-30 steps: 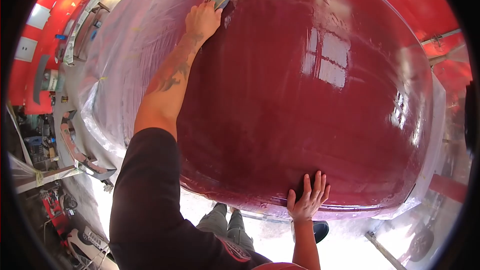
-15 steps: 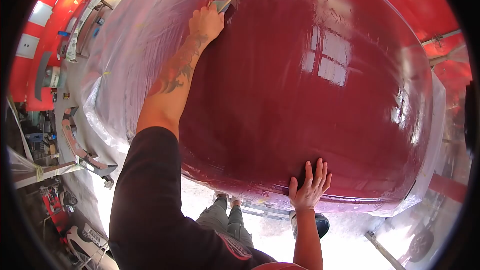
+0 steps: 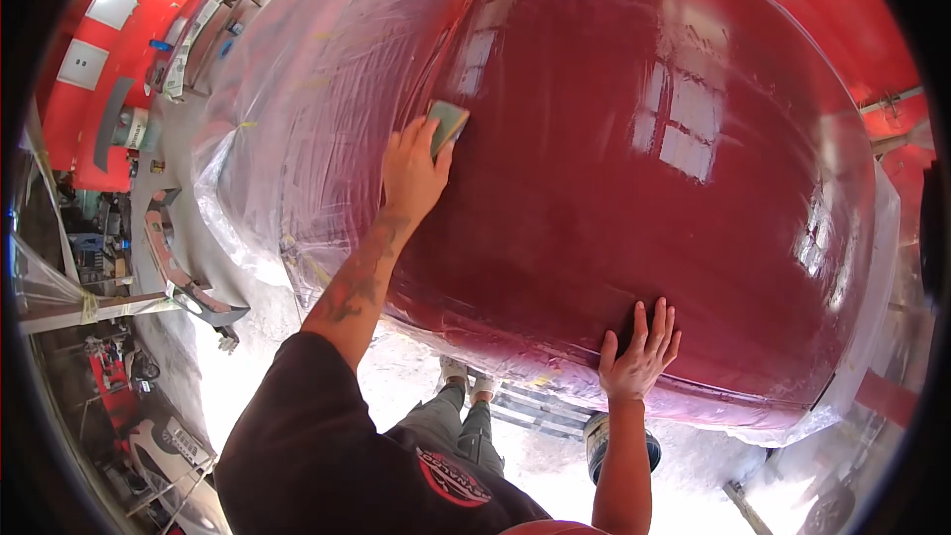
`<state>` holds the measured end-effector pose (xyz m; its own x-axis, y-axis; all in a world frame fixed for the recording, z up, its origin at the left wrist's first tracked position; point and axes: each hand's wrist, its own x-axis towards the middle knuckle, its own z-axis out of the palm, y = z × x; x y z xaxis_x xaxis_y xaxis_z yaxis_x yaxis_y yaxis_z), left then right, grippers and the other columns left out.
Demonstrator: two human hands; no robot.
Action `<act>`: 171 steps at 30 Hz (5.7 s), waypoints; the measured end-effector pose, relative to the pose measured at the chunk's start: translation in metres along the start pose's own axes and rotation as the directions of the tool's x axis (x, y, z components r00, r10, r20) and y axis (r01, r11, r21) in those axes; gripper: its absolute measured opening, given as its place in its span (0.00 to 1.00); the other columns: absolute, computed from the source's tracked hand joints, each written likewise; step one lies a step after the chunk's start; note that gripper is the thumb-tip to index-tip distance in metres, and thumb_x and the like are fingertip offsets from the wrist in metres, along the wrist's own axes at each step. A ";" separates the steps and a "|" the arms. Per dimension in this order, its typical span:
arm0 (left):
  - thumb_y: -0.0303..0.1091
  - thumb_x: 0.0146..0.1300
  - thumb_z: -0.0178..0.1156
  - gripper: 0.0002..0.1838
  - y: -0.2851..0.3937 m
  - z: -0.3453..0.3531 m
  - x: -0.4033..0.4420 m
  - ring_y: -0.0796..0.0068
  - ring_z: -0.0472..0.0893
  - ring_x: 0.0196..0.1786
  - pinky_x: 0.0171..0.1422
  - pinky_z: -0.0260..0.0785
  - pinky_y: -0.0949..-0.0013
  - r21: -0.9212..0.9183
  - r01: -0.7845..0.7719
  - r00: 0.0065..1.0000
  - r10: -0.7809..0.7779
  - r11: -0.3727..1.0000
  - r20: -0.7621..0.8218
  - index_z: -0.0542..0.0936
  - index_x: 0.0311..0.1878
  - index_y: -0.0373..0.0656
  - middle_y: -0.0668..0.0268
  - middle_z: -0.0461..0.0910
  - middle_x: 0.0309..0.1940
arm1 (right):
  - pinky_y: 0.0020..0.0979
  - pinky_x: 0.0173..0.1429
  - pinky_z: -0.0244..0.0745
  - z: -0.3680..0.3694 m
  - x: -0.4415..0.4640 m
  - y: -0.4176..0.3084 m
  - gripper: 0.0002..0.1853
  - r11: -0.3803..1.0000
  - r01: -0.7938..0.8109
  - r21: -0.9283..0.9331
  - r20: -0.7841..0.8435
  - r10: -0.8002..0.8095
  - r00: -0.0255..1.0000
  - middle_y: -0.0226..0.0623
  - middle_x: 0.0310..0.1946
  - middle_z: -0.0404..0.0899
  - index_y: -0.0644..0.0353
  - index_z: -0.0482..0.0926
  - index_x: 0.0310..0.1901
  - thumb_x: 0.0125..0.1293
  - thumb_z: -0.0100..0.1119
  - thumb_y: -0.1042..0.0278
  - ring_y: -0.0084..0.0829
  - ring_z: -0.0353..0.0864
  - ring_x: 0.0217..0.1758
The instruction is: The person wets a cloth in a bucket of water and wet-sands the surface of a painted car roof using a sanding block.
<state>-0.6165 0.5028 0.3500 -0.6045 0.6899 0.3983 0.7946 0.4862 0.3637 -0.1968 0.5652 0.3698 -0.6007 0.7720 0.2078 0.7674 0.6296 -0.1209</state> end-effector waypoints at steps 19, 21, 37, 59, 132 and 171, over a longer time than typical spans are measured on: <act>0.39 0.62 0.67 0.20 -0.021 0.013 0.051 0.49 0.79 0.49 0.56 0.72 0.52 -0.066 0.031 0.998 -0.027 0.997 0.050 0.80 0.55 0.42 0.59 0.82 0.51 | 0.57 0.79 0.44 0.001 0.001 -0.002 0.32 1.000 -0.004 -0.018 0.033 0.005 0.999 0.46 0.77 0.60 0.52 0.68 0.71 0.70 0.52 0.45 0.49 0.56 0.80; 0.39 0.61 0.68 0.21 -0.016 -0.007 0.006 0.48 0.78 0.52 0.58 0.72 0.52 -0.121 0.002 0.999 0.004 0.993 0.046 0.79 0.56 0.42 0.58 0.82 0.53 | 0.57 0.80 0.44 0.000 0.001 -0.002 0.32 1.000 -0.018 -0.015 0.021 0.018 1.000 0.45 0.76 0.60 0.49 0.69 0.71 0.68 0.55 0.47 0.48 0.57 0.80; 0.52 0.69 0.63 0.27 0.038 -0.049 -0.049 0.52 0.82 0.56 0.61 0.75 0.58 0.173 -0.020 0.960 -0.029 0.985 0.278 0.82 0.54 0.33 0.49 0.83 0.54 | 0.55 0.83 0.40 -0.004 -0.006 0.003 0.32 0.981 -0.101 0.164 0.081 0.089 0.993 0.36 0.81 0.51 0.42 0.67 0.73 0.70 0.53 0.42 0.36 0.45 0.85; 0.42 0.71 0.61 0.24 -0.040 -0.004 0.010 0.50 0.79 0.62 0.71 0.68 0.57 0.071 -0.288 0.939 0.267 0.955 0.217 0.79 0.62 0.33 0.48 0.79 0.61 | 0.55 0.84 0.37 -0.002 -0.007 0.005 0.33 0.964 -0.086 0.252 0.069 0.071 0.995 0.38 0.80 0.53 0.44 0.67 0.72 0.70 0.52 0.40 0.37 0.46 0.84; 0.39 0.67 0.62 0.21 -0.022 0.022 0.066 0.45 0.79 0.49 0.56 0.73 0.49 0.079 -0.210 0.977 0.206 0.975 0.054 0.78 0.59 0.40 0.53 0.81 0.51 | 0.57 0.80 0.45 -0.004 0.000 -0.001 0.31 0.998 -0.058 0.025 0.035 0.057 0.998 0.42 0.76 0.61 0.48 0.71 0.70 0.68 0.56 0.47 0.47 0.57 0.81; 0.43 0.68 0.59 0.23 -0.031 0.063 0.180 0.46 0.79 0.50 0.59 0.72 0.51 0.080 -0.248 0.964 0.238 0.966 0.116 0.78 0.61 0.40 0.51 0.81 0.51 | 0.57 0.80 0.44 0.002 -0.005 0.003 0.30 0.999 -0.010 -0.032 0.033 0.011 0.999 0.47 0.74 0.64 0.49 0.69 0.70 0.73 0.46 0.43 0.51 0.60 0.79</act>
<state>-0.7458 0.6459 0.3572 -0.3875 0.8433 0.3725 0.9214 0.3417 0.1849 -0.1923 0.5631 0.3661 -0.5992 0.7814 0.1746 0.7802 0.6187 -0.0916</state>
